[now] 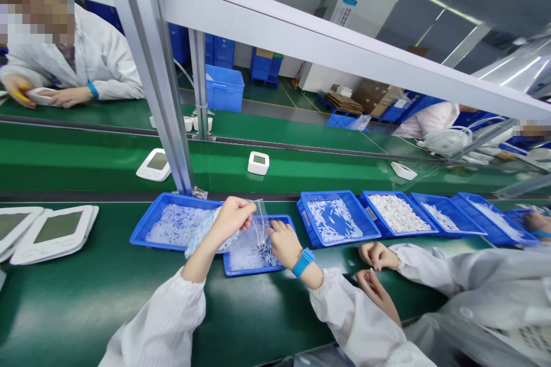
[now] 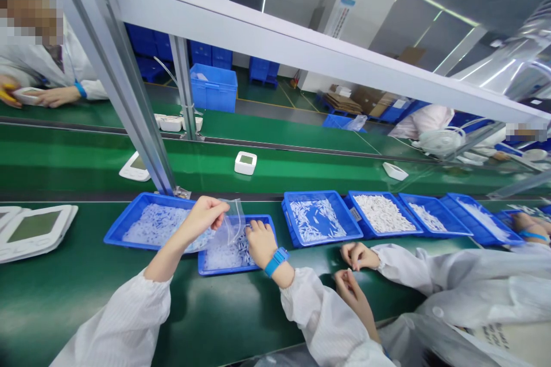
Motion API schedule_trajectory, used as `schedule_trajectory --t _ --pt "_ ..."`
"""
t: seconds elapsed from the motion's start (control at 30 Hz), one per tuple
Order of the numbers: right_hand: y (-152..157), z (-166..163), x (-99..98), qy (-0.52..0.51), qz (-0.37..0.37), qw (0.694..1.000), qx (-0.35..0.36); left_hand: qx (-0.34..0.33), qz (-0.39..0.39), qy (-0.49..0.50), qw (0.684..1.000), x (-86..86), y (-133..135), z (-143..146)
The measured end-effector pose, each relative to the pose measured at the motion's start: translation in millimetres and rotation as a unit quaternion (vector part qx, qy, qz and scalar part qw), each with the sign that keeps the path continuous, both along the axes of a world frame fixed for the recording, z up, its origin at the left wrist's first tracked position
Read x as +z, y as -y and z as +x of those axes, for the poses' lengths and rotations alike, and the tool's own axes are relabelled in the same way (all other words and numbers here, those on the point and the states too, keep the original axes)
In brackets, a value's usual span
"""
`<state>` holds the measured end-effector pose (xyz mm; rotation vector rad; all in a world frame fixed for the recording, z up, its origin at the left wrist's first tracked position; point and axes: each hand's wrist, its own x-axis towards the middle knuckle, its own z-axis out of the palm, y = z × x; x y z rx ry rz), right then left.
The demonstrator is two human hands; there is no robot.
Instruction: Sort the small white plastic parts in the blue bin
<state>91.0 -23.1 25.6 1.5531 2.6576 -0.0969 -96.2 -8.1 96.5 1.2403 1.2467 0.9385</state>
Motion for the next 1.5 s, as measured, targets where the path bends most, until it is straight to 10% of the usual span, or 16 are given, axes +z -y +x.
schedule_trajectory --t 0.8,1.5 --pt "-4 3 -0.9 -0.178 -0.015 0.983 0.041 0.003 0.005 0.007 1.000 -2.7 4 -6" --pt "-6 -4 -14.6 -0.101 -0.056 0.992 0.044 0.002 0.004 0.011 1.000 -4.2 7 -8"
